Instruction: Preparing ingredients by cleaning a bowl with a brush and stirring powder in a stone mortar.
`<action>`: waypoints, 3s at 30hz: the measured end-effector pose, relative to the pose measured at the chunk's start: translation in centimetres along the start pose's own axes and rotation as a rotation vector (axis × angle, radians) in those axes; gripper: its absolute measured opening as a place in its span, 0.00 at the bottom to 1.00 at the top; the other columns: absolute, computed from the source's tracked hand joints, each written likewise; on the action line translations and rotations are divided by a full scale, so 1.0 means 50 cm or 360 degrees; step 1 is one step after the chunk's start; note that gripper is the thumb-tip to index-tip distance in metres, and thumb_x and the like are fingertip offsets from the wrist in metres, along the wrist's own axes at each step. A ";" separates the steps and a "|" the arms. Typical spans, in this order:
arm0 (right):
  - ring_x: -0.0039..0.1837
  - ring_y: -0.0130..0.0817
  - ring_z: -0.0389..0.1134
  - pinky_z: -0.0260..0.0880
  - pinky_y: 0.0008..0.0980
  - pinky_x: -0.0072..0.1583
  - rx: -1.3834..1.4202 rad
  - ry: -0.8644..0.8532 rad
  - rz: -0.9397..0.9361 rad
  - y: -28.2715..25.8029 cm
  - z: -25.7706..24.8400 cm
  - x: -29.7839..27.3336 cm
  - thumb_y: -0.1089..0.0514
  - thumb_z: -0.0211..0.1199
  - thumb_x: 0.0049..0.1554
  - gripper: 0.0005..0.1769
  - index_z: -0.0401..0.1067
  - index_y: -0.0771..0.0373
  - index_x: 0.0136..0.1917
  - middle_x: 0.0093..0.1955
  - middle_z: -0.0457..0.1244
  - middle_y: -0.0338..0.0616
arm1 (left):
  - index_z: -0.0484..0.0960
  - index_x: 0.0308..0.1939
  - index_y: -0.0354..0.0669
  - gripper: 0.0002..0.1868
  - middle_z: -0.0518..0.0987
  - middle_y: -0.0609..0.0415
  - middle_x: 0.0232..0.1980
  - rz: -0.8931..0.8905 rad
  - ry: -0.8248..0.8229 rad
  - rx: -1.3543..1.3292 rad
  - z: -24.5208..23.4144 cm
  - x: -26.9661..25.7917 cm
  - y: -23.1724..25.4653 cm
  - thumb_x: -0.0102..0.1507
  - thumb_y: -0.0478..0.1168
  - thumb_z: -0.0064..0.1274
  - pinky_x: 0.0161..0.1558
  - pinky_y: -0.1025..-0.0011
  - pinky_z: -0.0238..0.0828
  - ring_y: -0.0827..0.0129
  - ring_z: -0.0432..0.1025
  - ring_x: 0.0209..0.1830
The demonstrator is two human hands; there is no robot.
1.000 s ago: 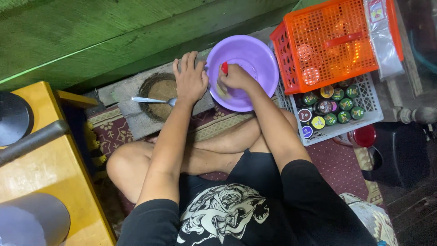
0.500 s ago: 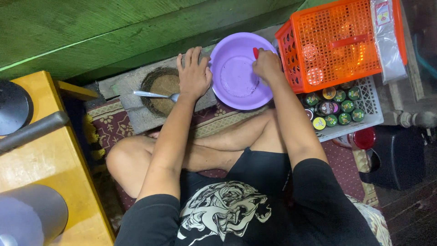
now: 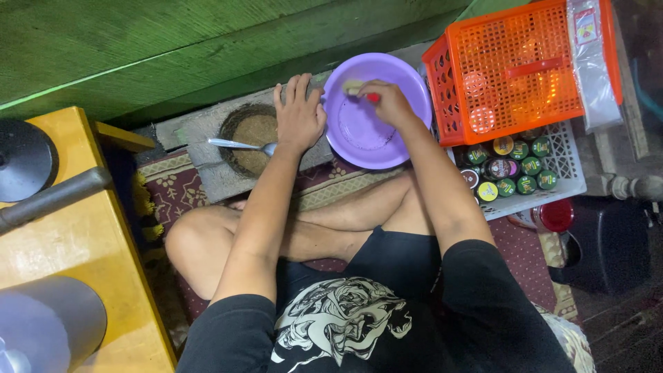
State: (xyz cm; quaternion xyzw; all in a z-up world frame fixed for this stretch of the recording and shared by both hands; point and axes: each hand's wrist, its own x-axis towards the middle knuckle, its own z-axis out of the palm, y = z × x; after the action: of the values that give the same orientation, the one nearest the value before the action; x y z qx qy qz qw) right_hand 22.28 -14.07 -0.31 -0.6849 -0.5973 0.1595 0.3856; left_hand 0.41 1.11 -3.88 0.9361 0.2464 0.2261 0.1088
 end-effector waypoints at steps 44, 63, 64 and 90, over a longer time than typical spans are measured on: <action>0.38 0.38 0.71 0.76 0.31 0.41 -0.0551 0.0117 0.0979 -0.094 -0.001 -0.205 0.62 0.67 0.59 0.12 0.71 0.71 0.54 0.42 0.66 0.50 | 0.78 0.51 0.45 0.15 0.65 0.47 0.70 -0.0087 -0.0036 -0.0082 -0.077 0.010 0.042 0.63 0.43 0.46 0.73 0.42 0.35 0.53 0.53 0.74; 0.37 0.35 0.66 0.71 0.34 0.44 -0.0496 0.0003 0.0495 -0.117 0.076 -0.162 0.56 0.74 0.53 0.14 0.70 0.62 0.39 0.38 0.65 0.43 | 0.79 0.52 0.45 0.16 0.65 0.48 0.71 -0.0086 0.0014 -0.0096 -0.070 0.009 0.041 0.63 0.44 0.47 0.73 0.42 0.35 0.53 0.53 0.74; 0.37 0.35 0.66 0.71 0.34 0.44 -0.0496 -0.0001 0.0497 -0.110 0.078 -0.152 0.56 0.74 0.53 0.14 0.70 0.62 0.39 0.38 0.65 0.43 | 0.79 0.52 0.45 0.16 0.65 0.48 0.71 -0.0089 0.0011 -0.0098 -0.067 0.009 0.042 0.63 0.44 0.47 0.73 0.42 0.35 0.53 0.53 0.74; 0.30 0.34 0.70 0.71 0.29 0.37 0.0293 0.0876 0.0629 -0.158 0.062 -0.099 0.65 0.60 0.54 0.04 0.73 0.57 0.39 0.25 0.66 0.44 | 0.78 0.55 0.58 0.17 0.67 0.52 0.70 -0.0023 0.0006 -0.0017 -0.016 0.009 0.007 0.63 0.49 0.45 0.71 0.41 0.41 0.58 0.54 0.76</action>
State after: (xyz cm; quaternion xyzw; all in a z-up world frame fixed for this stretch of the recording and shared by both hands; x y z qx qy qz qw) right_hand 13.53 -17.76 2.14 -0.7669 -0.3101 0.0937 0.5541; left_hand 0.54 1.14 -2.91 0.9333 0.2521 0.2285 0.1149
